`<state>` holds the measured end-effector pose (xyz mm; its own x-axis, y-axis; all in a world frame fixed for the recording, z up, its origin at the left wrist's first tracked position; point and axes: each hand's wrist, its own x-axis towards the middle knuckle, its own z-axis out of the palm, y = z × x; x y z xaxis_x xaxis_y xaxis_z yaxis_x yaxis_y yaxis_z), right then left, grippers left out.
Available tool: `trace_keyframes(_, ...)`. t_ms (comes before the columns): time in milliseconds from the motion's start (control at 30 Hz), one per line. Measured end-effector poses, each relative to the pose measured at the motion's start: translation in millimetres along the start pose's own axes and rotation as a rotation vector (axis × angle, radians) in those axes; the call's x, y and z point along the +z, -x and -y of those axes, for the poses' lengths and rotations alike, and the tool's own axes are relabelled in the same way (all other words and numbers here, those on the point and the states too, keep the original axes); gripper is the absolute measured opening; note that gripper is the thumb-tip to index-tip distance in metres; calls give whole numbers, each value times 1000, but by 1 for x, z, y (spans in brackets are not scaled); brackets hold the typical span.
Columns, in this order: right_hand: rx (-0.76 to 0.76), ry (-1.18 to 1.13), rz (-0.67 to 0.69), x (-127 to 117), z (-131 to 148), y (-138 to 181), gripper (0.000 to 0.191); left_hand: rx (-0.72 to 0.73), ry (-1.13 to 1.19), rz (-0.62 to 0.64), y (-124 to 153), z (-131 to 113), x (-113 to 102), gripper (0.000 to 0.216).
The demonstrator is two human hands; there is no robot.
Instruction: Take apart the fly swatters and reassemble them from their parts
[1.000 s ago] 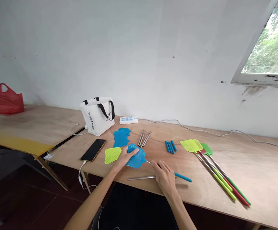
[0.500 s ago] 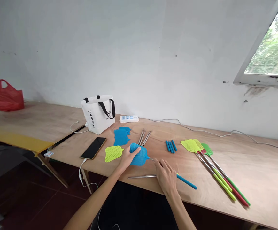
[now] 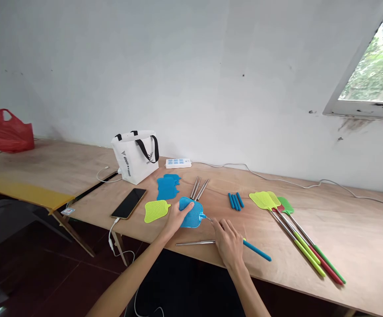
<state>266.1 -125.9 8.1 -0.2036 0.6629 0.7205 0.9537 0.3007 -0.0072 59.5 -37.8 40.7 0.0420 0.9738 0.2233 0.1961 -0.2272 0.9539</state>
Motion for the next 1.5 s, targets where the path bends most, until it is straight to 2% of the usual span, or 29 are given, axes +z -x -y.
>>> trace_keyframes(167,-46,-88,47,1,1,0,35,-47,-18,110,-7,3,-12,43)
trace_keyframes(367,-62,-253,1,1,-2,0,31,-3,53,198,4,-16,-10,44)
trace_keyframes(700,-13,-311,-47,-3,-3,1,29,8,121,220,18,-26,-2,46)
trace_keyframes(833,2,-321,-46,-2,0,-3,28,0,102,277,12,-30,-11,44)
trace_keyframes(933,41,-287,-58,0,1,-5,28,7,23,344,5,-34,-25,39)
trace_keyframes(1033,120,-248,-94,1,0,-5,27,46,-136,328,4,-33,-35,43)
trace_keyframes(1167,220,-227,-115,1,-3,-3,27,15,-341,374,13,-27,-37,54)
trace_keyframes(1333,297,-301,-160,-1,-4,-3,25,-25,-448,423,18,-26,-42,59)
trace_keyframes(1400,306,-311,-179,-2,-4,-4,24,-14,-505,523,20,-26,-42,54)
trace_keyframes(1500,296,-303,-183,-1,-4,-4,23,43,-557,760,28,-26,-32,48)
